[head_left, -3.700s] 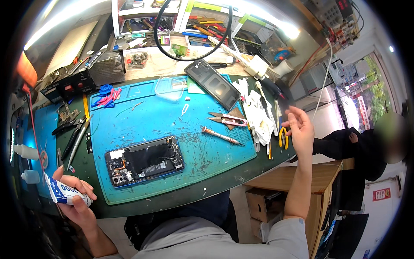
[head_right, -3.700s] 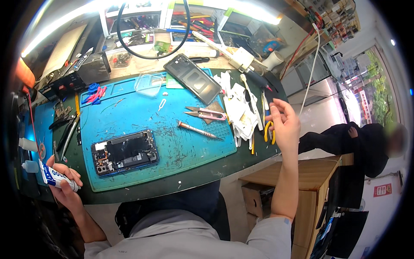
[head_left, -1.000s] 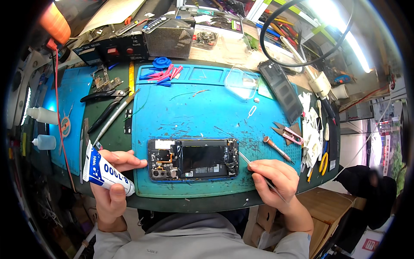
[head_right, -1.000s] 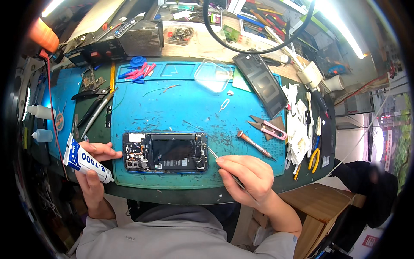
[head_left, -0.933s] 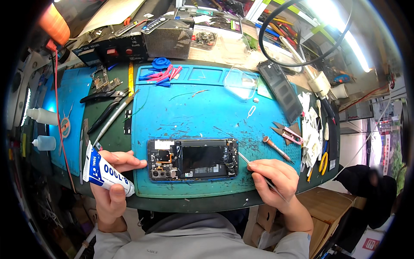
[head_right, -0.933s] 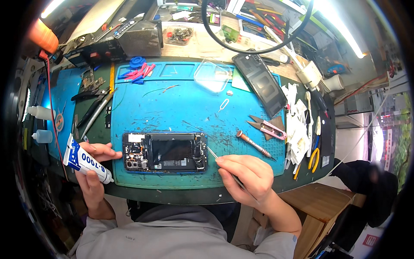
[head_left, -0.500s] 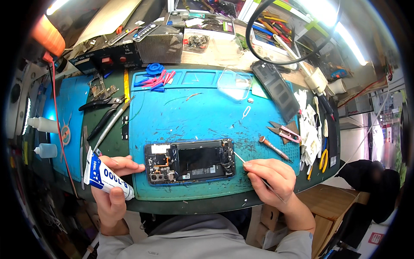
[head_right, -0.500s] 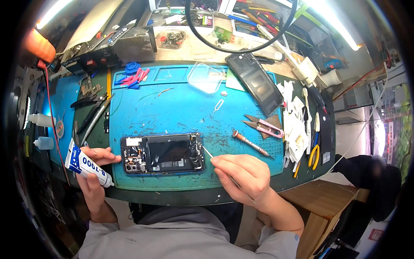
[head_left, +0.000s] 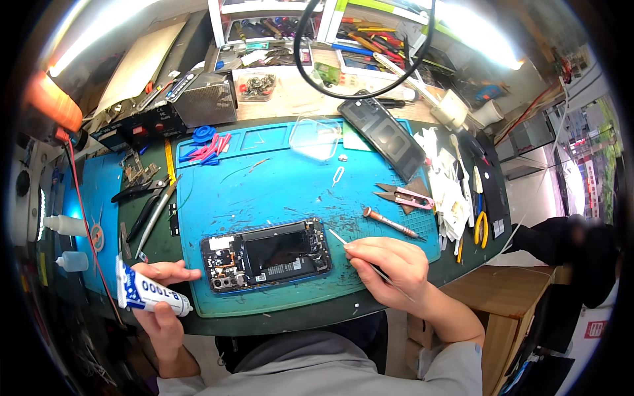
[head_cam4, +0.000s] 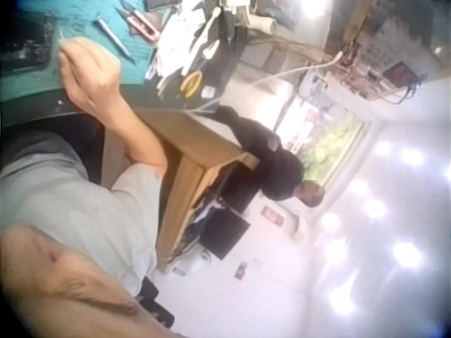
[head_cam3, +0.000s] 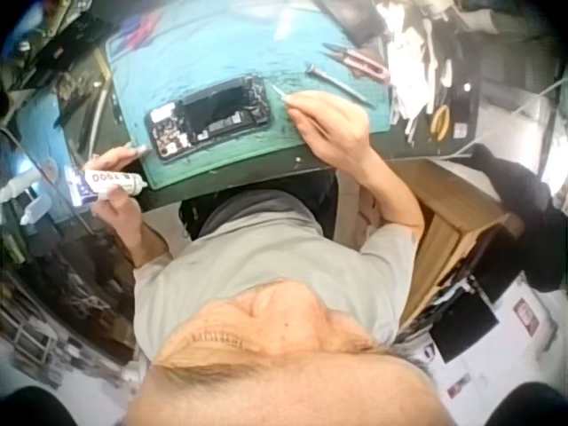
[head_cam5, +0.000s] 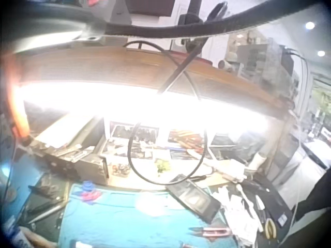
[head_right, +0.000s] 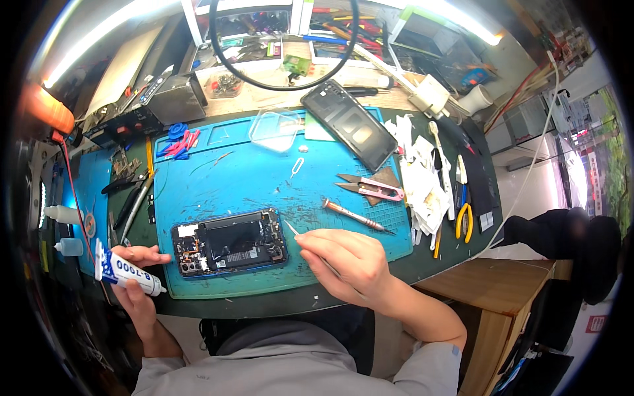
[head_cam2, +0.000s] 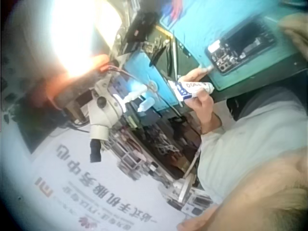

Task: The person disassembles a smartphone, cleans internal components with a brush and cloth, applies adhesive to the frame, and reassembles the device. They handle the phone body, battery, and circuit board while using various tools on a cluttered workbench.

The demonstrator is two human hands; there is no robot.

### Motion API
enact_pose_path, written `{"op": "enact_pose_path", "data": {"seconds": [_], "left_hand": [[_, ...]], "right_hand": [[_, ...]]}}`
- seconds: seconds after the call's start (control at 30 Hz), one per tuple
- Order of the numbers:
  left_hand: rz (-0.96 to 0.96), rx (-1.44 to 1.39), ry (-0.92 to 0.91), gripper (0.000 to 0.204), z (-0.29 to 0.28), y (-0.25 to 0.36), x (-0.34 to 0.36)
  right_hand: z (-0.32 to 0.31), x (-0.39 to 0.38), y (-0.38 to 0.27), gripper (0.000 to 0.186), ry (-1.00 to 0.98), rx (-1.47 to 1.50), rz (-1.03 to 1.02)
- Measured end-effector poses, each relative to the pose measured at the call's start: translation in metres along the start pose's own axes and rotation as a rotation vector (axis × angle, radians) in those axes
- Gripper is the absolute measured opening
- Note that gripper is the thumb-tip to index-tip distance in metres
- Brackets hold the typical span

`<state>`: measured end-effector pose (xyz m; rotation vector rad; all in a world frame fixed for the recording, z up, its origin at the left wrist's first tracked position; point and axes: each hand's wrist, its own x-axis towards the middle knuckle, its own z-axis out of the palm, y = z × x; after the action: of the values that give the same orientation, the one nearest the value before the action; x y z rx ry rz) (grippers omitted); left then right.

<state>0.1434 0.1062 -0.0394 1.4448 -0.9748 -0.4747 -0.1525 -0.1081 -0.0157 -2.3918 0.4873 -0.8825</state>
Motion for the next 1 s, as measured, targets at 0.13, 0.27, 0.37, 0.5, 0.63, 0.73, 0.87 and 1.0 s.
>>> {"op": "enact_pose_path", "data": {"seconds": [0.13, 0.27, 0.37, 0.5, 0.63, 0.73, 0.87, 1.0], "left_hand": [[0.104, -0.098, 0.075, 0.054, 0.005, 0.004, -0.005], [0.116, 0.088, -0.171, 0.038, 0.014, 0.033, -0.016], [0.187, 0.293, -0.593, 0.038, 0.051, 0.061, 0.003], [0.567, 0.661, -0.639, 0.034, 0.101, 0.076, 0.020], [0.534, 0.740, -0.746, 0.028, 0.117, 0.070, 0.025], [0.532, 0.733, -0.731, 0.028, 0.122, 0.063, 0.024], [0.571, 0.764, -0.685, 0.023, 0.125, 0.059, 0.026], [0.606, 0.770, -0.636, 0.015, 0.128, 0.057, 0.027]], "right_hand": [[0.002, -0.002, 0.002, 0.022, 0.028, -0.006, -0.009], [0.002, 0.000, 0.001, 0.023, 0.057, 0.011, -0.024], [0.003, -0.002, 0.000, 0.027, 0.066, 0.022, -0.028], [-0.001, -0.006, 0.000, 0.031, 0.102, -0.009, -0.001], [-0.004, -0.010, 0.003, 0.032, 0.146, -0.020, 0.008], [-0.002, -0.009, 0.001, 0.033, 0.144, -0.014, 0.005], [-0.003, -0.007, 0.002, 0.031, 0.092, 0.002, 0.003], [-0.004, -0.005, 0.003, 0.026, 0.046, -0.013, -0.027]]}}
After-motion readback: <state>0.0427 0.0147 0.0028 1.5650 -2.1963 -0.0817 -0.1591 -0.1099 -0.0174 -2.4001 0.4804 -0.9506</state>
